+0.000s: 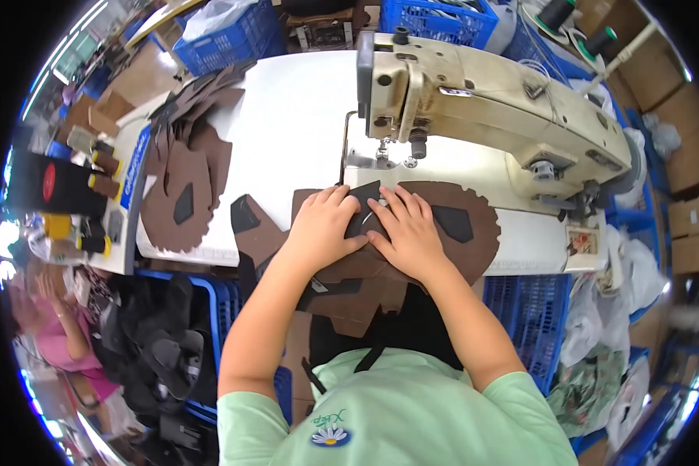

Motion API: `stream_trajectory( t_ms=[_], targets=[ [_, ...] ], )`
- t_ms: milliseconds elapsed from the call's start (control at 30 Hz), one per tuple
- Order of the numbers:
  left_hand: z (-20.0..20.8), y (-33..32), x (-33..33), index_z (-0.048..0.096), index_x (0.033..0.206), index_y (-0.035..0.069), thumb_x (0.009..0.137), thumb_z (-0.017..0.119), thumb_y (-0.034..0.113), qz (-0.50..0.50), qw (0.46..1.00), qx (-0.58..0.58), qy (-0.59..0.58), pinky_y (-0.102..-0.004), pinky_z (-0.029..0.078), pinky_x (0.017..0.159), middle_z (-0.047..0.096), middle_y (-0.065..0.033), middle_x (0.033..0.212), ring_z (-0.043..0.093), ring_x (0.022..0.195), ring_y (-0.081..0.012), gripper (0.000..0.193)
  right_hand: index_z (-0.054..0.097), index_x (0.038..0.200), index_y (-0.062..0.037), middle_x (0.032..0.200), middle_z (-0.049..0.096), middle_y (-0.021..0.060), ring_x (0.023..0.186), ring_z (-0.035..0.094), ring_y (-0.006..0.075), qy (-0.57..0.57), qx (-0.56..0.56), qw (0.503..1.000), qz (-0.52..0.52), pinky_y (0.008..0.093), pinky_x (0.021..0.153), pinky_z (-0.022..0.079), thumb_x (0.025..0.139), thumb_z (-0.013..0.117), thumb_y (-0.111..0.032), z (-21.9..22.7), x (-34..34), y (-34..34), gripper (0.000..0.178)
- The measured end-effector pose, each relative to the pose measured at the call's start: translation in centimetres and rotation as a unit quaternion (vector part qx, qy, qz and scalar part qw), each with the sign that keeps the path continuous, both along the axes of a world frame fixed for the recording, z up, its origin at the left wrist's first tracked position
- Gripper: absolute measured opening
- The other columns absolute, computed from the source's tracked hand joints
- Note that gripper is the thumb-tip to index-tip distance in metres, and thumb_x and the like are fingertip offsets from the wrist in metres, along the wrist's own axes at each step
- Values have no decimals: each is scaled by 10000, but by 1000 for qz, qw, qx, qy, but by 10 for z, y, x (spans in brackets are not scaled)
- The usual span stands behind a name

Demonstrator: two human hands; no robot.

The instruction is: Sewing together leather shoe upper components using an industrial sewing machine.

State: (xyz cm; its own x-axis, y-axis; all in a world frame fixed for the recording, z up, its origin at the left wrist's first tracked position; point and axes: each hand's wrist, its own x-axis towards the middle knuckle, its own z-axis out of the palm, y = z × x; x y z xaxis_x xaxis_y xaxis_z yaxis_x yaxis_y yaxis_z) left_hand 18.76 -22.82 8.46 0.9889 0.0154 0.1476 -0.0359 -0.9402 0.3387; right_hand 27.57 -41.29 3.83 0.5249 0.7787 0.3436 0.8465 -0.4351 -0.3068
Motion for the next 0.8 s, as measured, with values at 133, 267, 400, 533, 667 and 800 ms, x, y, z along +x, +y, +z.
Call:
stream_trajectory(
  t_ms=[133,267,400,533,667,800],
  targets=[
    [1,5,-6,602,1095,48,654,750,195,8,999,-12,-38,-469,424,999,587,-182,1260,539,1187,-371,487,566,1305,-95,1405,481,149,1335,394,337,15,30,999,3,518,1109,285,856,649,-368,2,-5,5,532],
    [1,11,14,589,1158,23,643,677,138,44,999,-13,-4,-447,451,968,605,-194,1129,553,1115,-386,535,605,1224,-64,1358,512,159,1313,417,345,-17,43,999,3,513,1101,297,842,655,-383,-6,-5,4,500],
    [7,13,37,571,1235,53,661,654,99,94,995,4,28,-447,472,923,574,-181,1072,562,1049,-380,581,620,1198,-61,1328,535,166,1304,431,343,11,77,997,0,504,1102,300,841,652,-395,-8,-3,-1,491],
    [-2,14,55,542,1319,84,662,674,97,36,996,86,17,-444,478,891,558,-163,1026,567,1005,-367,671,620,1205,-65,1326,537,168,1301,432,343,11,74,997,12,503,1102,302,837,656,-394,-5,-2,2,494],
    [-7,20,66,489,1422,183,682,672,94,39,981,184,53,-444,479,852,564,-151,1008,572,974,-345,767,618,1213,-67,1342,526,162,1303,428,342,20,68,997,17,502,1106,297,838,655,-394,-5,-2,2,499],
    [-9,17,73,465,1450,248,712,628,67,51,972,210,88,-466,485,825,573,-148,1014,575,973,-346,777,614,1202,-61,1344,523,159,1298,429,339,16,72,997,19,506,1103,298,832,662,-388,-5,-1,2,496]
  ],
)
